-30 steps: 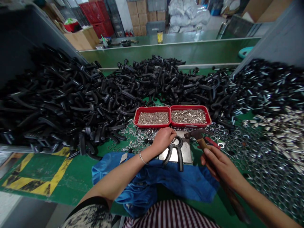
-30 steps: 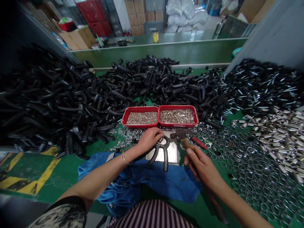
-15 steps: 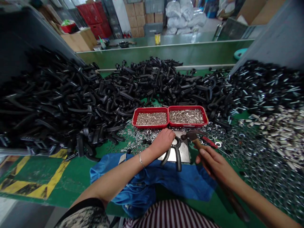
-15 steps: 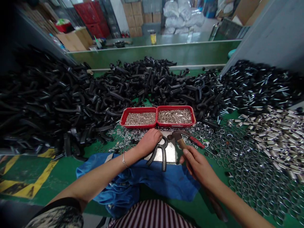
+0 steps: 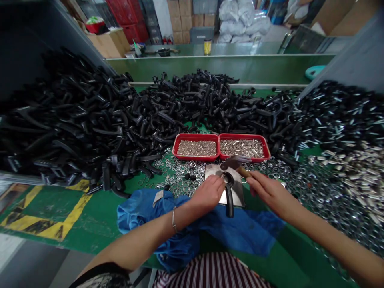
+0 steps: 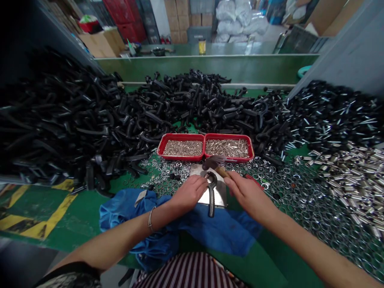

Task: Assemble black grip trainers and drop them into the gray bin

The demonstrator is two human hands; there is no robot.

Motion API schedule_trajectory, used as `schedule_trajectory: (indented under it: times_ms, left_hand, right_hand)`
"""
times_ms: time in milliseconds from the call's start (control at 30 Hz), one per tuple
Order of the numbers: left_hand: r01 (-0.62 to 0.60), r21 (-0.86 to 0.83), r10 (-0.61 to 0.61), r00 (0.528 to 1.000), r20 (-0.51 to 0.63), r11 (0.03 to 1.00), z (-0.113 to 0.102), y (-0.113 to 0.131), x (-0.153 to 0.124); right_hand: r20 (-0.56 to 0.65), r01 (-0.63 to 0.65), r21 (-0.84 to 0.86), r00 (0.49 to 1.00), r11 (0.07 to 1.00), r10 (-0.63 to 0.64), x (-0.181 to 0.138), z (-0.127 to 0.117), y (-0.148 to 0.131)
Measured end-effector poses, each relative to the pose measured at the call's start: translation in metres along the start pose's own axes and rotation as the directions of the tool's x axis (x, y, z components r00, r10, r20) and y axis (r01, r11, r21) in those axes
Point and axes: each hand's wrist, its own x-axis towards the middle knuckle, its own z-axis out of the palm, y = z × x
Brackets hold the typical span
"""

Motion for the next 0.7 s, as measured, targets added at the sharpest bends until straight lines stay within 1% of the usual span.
schedule_trajectory:
  times_ms: [67, 100, 167, 233, 333, 400, 433, 500, 533, 600, 667, 700]
  left_hand:
    - [-0.001, 0.011, 0.001, 1.000, -0.004, 1.000, 0.000, 0.001, 0.000]
    - [0.004, 0.021, -0.004, 1.000, -0.005, 1.000, 0.000, 0.001, 0.000]
    - [0.022, 0.030, -0.022, 1.000, -0.007, 0.999, 0.001, 0.002, 0.000]
    - [0.047, 0.012, -0.047, 0.999, -0.010, 0.999, 0.001, 0.004, 0.000]
    - [0.079, -0.044, -0.080, 0.997, -0.023, 0.996, -0.005, 0.009, 0.000]
    - [0.152, -0.045, -0.154, 0.986, -0.062, 0.987, -0.012, 0.015, -0.004]
    - [0.211, -0.024, -0.213, 0.973, -0.088, 0.977, -0.015, 0.019, -0.006]
    - [0.340, 0.053, -0.332, 0.935, -0.127, 0.939, -0.017, 0.026, -0.013]
    - [0.389, 0.095, -0.376, 0.918, -0.126, 0.916, -0.017, 0.030, -0.016]
    - [0.430, 0.154, -0.422, 0.903, -0.083, 0.889, -0.012, 0.035, -0.018]
    - [0.431, 0.157, -0.435, 0.900, -0.012, 0.888, -0.007, 0.037, -0.017]
    - [0.423, 0.142, -0.430, 0.903, 0.020, 0.895, -0.006, 0.036, -0.016]
  right_hand:
    - [-0.071, 0.020, -0.044, 0.997, 0.999, -0.023, -0.001, 0.001, 0.001]
    - [-0.075, 0.011, -0.083, 0.997, 0.996, -0.017, -0.001, 0.002, 0.002]
    - [-0.023, -0.018, -0.127, 1.000, 0.992, 0.016, 0.000, 0.004, 0.005]
    - [0.006, -0.015, -0.096, 1.000, 0.995, 0.016, 0.002, 0.005, 0.010]
    - [-0.034, 0.005, -0.104, 0.999, 0.995, -0.009, 0.004, 0.004, 0.014]
    - [-0.005, -0.010, -0.120, 1.000, 0.993, 0.009, 0.001, 0.002, 0.013]
    - [0.013, -0.012, -0.099, 1.000, 0.995, 0.013, -0.002, 0.002, 0.012]
    - [0.034, 0.024, -0.029, 0.999, 0.999, -0.023, -0.010, 0.002, 0.008]
    - [0.029, 0.044, -0.013, 0.999, 0.999, -0.044, -0.014, 0.004, 0.007]
    - [0.033, 0.040, -0.014, 0.999, 0.999, -0.039, -0.020, 0.009, 0.008]
    - [0.075, -0.022, 0.022, 0.997, 1.000, 0.020, -0.024, 0.014, 0.014]
    - [0.103, -0.066, 0.083, 0.993, 0.994, 0.057, -0.025, 0.016, 0.019]
